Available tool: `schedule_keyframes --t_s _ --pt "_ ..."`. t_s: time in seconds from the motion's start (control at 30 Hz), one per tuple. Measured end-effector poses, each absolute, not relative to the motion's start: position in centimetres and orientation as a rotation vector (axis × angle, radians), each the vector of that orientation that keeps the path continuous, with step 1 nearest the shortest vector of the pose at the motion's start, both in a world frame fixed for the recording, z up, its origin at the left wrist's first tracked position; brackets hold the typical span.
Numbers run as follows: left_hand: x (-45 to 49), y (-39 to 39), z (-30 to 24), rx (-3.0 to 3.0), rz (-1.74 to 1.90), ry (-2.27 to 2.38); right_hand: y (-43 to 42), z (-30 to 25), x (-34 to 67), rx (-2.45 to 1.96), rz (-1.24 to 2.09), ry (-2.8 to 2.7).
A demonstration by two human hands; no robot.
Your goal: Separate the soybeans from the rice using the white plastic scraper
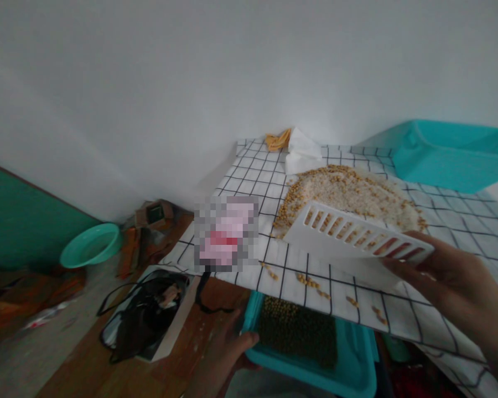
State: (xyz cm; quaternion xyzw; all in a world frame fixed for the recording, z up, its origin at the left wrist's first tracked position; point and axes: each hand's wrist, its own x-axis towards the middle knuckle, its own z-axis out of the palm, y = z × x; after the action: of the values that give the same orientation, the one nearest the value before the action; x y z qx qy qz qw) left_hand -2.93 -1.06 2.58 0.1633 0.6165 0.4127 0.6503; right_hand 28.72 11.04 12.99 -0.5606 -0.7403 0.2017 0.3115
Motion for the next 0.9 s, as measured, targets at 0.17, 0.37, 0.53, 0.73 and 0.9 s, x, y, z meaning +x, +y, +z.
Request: schedule_keyframes --t_s 0.17,0.37,0.53,0.73,0.9 --pt "-2.6 -1.0 1.3 0.357 0.951 1.414 10.9 12.3 29.6 -1.583 0.642 -1.778" --pt "-2.6 -1.1 1.3 0.394 0.944 1.404 11.1 13.0 28.5 -1.476 0.643 -1.860" --pt "-2.4 -1.0 2.5 0.423 0.930 1.392 11.6 13.1 28.0 -1.349 0.557 -1.983" --pt "-2.1 -0.9 2.0 0.397 0.946 1.442 11.2 12.9 28.4 -1.329 0.400 -2.086" --pt "-2.2 -0.7 1.6 0.416 0.932 1.420 11.0 12.8 28.7 -1.287 0.380 -2.119"
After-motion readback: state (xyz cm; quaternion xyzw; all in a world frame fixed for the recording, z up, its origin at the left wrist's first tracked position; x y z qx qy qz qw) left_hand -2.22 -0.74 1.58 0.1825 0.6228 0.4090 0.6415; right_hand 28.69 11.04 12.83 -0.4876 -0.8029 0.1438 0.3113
